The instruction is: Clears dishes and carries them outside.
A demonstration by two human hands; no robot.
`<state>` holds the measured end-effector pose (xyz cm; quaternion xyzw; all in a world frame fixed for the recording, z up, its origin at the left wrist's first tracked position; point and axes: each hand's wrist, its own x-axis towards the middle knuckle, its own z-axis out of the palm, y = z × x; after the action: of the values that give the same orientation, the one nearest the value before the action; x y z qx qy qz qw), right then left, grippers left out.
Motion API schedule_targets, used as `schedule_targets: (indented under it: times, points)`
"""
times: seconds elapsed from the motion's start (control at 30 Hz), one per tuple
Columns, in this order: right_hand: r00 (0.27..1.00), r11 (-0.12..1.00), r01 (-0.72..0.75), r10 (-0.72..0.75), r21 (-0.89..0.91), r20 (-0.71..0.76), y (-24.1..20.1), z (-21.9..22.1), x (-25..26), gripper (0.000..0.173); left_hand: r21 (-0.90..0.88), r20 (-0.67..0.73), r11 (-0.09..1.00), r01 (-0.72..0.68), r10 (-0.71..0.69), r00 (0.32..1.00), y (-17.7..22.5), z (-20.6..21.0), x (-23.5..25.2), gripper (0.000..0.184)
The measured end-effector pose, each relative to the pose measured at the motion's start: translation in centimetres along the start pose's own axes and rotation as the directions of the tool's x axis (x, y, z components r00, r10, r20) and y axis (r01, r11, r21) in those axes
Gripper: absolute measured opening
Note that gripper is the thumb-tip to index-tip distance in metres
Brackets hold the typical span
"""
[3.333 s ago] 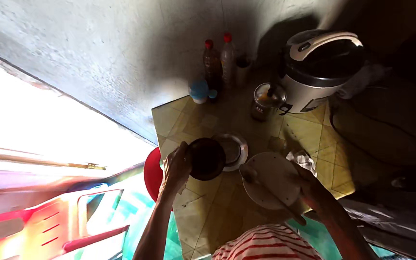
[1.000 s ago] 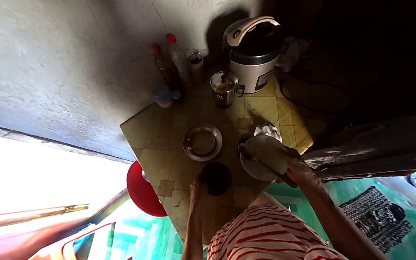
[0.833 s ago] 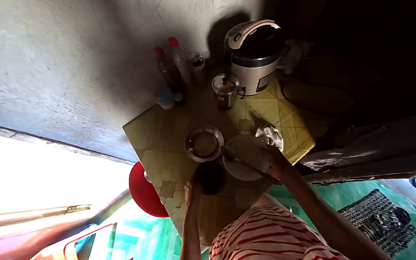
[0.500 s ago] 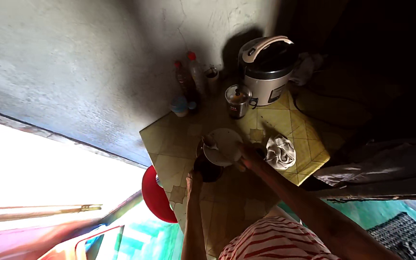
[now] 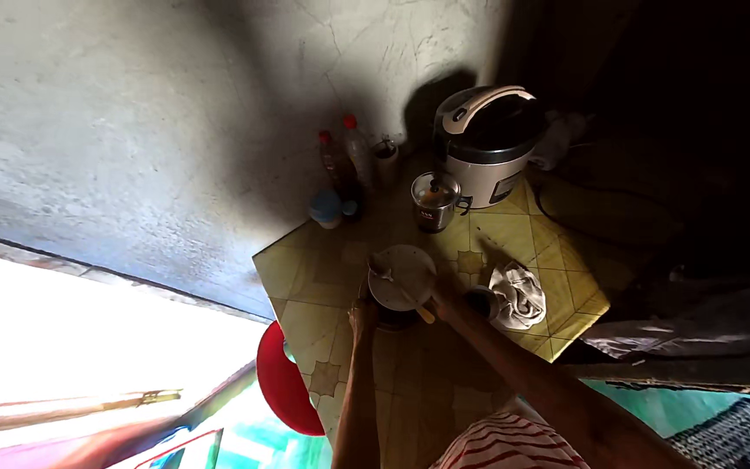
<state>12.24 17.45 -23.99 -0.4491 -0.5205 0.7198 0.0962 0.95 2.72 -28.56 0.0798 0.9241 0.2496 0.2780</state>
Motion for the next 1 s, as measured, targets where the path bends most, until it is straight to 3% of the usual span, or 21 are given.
schedule_targets:
  times: [0.2,0.3,0.37,0.47,0.57,0.7,0.87,1.0]
  points:
    - [0.996,0.991,-0.048,0.039,-0.123,-0.077,3.3,0.9,1.4,0.046,-0.095,-0.125,0.985,-0.143,0.13,0.984,-1.7,0.1,0.0,0.033]
    - [0.997,0.98,-0.026,0.012,-0.199,-0.075,4.7,0.5,2.0,0.046,-0.178,-0.184,0.977,-0.119,0.085,0.979,-3.2,-0.5,-0.2,0.039]
    - [0.997,0.975,0.003,-0.019,-0.223,-0.07,5.2,0.4,2.3,0.046,-0.28,-0.13,0.955,-0.095,0.06,0.99,-4.3,-0.7,0.1,0.051]
    - [0.997,0.974,0.032,-0.047,-0.223,-0.064,5.3,0.3,2.5,0.043,-0.644,0.047,0.764,-0.029,0.077,0.996,-4.8,0.1,0.3,0.053]
    - [0.997,0.982,0.016,-0.031,-0.188,-0.074,5.3,0.7,3.0,0.044,-0.815,0.078,0.58,0.012,0.088,0.993,-4.4,0.9,0.4,0.05]
    - [0.996,0.968,-0.001,-0.023,-0.252,-0.089,4.2,1.2,2.7,0.047,-0.813,0.059,0.581,0.027,0.036,0.998,-3.1,1.3,0.2,0.049]
    - [0.985,0.855,0.131,-0.17,-0.502,-0.033,3.9,1.0,3.8,0.05,-0.835,0.022,0.55,0.036,-0.032,0.999,-1.8,1.7,0.0,0.076]
    - [0.967,0.792,0.209,-0.254,-0.574,0.0,5.2,0.8,4.8,0.052,-0.768,0.001,0.64,-0.001,0.003,1.0,-1.3,2.1,0.6,0.063]
